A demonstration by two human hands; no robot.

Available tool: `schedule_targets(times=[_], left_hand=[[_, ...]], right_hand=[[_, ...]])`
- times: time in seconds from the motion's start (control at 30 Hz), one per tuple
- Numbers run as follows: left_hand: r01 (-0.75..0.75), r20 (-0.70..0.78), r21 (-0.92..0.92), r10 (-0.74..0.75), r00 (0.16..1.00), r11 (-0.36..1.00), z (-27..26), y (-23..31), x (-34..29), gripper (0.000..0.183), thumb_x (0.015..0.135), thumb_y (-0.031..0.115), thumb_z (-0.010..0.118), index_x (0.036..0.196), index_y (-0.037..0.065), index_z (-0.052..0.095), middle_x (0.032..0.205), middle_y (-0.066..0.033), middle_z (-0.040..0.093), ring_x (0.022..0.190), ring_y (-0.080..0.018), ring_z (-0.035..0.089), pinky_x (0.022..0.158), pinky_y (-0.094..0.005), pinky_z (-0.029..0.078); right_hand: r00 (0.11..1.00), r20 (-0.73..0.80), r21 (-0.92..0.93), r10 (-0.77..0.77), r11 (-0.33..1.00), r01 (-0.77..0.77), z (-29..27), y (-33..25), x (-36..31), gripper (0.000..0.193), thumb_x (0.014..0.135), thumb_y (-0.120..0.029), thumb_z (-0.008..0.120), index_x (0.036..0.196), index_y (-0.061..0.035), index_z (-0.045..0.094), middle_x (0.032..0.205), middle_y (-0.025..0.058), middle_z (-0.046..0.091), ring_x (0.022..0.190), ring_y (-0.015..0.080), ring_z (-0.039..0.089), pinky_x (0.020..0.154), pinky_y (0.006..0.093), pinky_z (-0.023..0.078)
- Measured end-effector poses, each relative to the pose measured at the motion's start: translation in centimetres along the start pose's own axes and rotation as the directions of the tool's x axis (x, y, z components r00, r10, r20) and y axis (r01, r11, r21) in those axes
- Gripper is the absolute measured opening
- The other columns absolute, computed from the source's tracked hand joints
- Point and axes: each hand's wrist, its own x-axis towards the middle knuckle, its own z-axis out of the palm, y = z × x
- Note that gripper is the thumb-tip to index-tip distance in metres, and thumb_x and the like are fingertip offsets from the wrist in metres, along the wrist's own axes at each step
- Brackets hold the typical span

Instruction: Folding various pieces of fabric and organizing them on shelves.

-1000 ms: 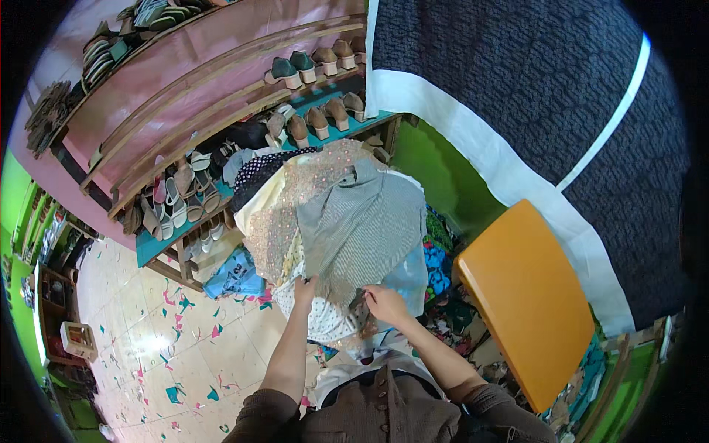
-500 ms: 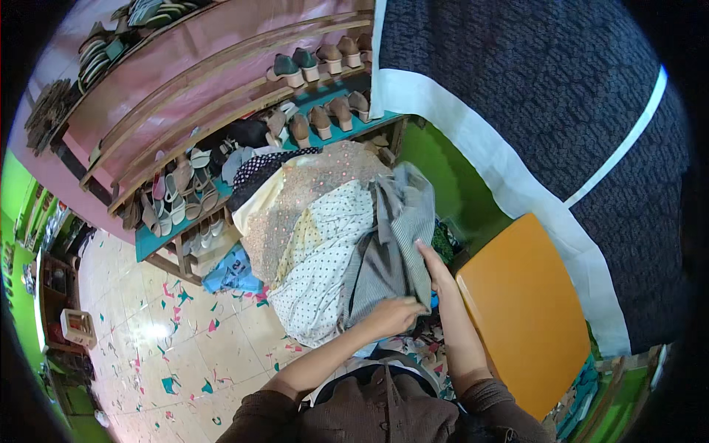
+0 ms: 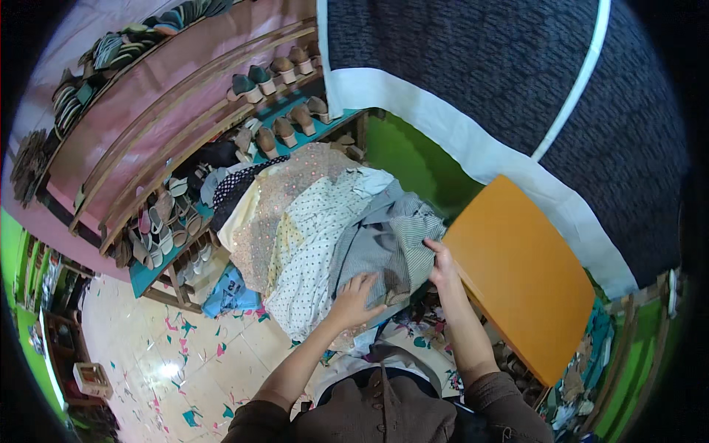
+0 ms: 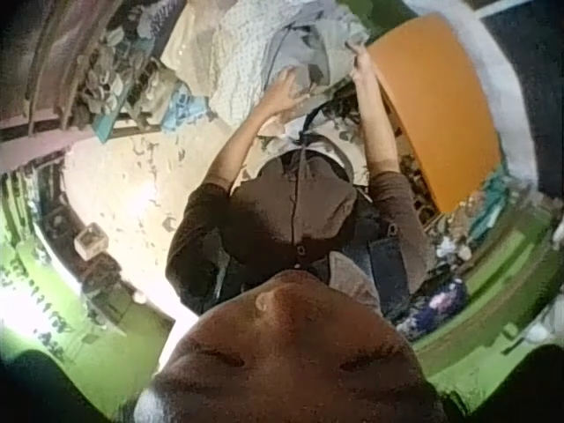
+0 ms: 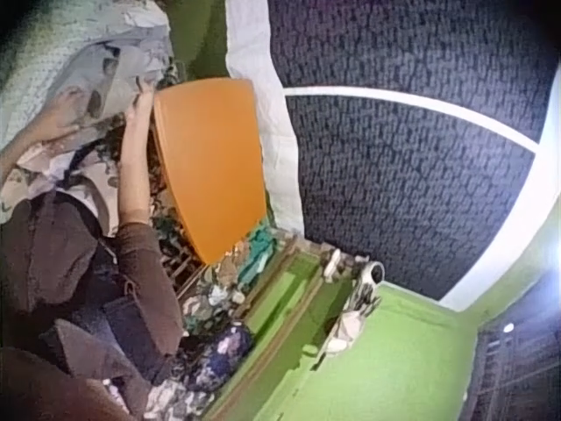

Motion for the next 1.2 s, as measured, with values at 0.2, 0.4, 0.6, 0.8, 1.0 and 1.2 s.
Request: schedule_targets(times=[0.2,0.4,0.6,0.8,1.0,1.2], left_hand=[[0.018,-0.147,0.356,0.037,0.988,0.934,3.8,0.6,0.8,0.086,0.062,0.025,0.071,0.134,0.009,0.027,0.131,-0.018,0.032,0.115,-0.0366,0.037,0.097,-0.0445,0.03],[-0.062,-0.266,0.267,0.135,0.954,0.962,4.5,1.2,6.7,0.051,0.066,0.005,0.052,0.117,0.006,0.045,0.109,-0.0167,0.052,0.102,-0.0338,0.048,0.087,-0.0428,0.037],[-0.165,-0.216,0.042,0.17,0.961,0.985,5.4,10.7,18.9,0.03,0.075,0.003,0.043,0.104,0.002,0.048,0.088,-0.0237,0.057,0.084,-0.0413,0.054,0.072,-0.049,0.041],[-0.332,-0.34,0.169,0.371,0.864,0.928,3.7,21.6,30.1,0.024,0.079,0.006,0.039,0.101,0.004,0.048,0.093,-0.0226,0.057,0.084,-0.0419,0.054,0.069,-0.0489,0.042],[-0.533,-0.484,0.414,0.675,0.558,0.738,2.5,30.9,33.0,0.022,0.075,0.004,0.047,0.096,0.008,0.051,0.082,-0.0128,0.054,0.077,-0.0317,0.056,0.063,-0.0423,0.045],[-0.653,-0.222,0.578,0.864,0.453,0.49,4.1,26.9,28.1,0.041,0.058,0.017,0.063,0.097,0.008,0.055,0.075,-0.0078,0.051,0.066,-0.0253,0.055,0.054,-0.0366,0.045]], right_hand=[[0.99,0.11,0.367,-0.09,0.929,0.044,-0.8,-1.7,-6.6,0.036,0.085,-0.008,0.046,0.116,0.0094,0.043,0.106,0.0235,0.057,0.093,0.0348,0.06,0.081,0.0475,0.051],[0.92,0.223,0.349,-0.321,0.908,0.232,-0.2,-10.6,-12.6,0.036,0.088,-0.013,0.042,0.117,0.0088,0.043,0.11,0.0231,0.055,0.098,0.0344,0.057,0.085,0.0463,0.049],[0.815,0.188,0.381,-0.548,0.806,0.453,-4.3,-24.2,-17.8,0.035,0.092,-0.016,0.036,0.115,0.0087,0.043,0.115,0.0216,0.052,0.106,0.0323,0.051,0.093,0.0451,0.041],[0.566,-0.422,0.098,-0.708,0.585,0.805,-4.6,-32.4,-20.4,0.03,0.091,-0.016,0.04,0.113,0.0024,0.049,0.113,0.0147,0.054,0.105,0.0285,0.051,0.093,0.0429,0.039],[0.656,-0.192,0.152,-0.729,0.639,0.754,-9.2,-38.2,-25.8,0.026,0.09,-0.018,0.043,0.104,-0.0005,0.055,0.104,0.0103,0.06,0.096,0.0259,0.056,0.088,0.0428,0.041],[0.634,-0.319,-0.062,-0.704,0.684,0.727,-10.6,-31.9,-27.8,0.035,0.088,-0.023,0.044,0.116,-0.0022,0.049,0.118,0.0126,0.053,0.108,0.029,0.049,0.095,0.0444,0.037]])
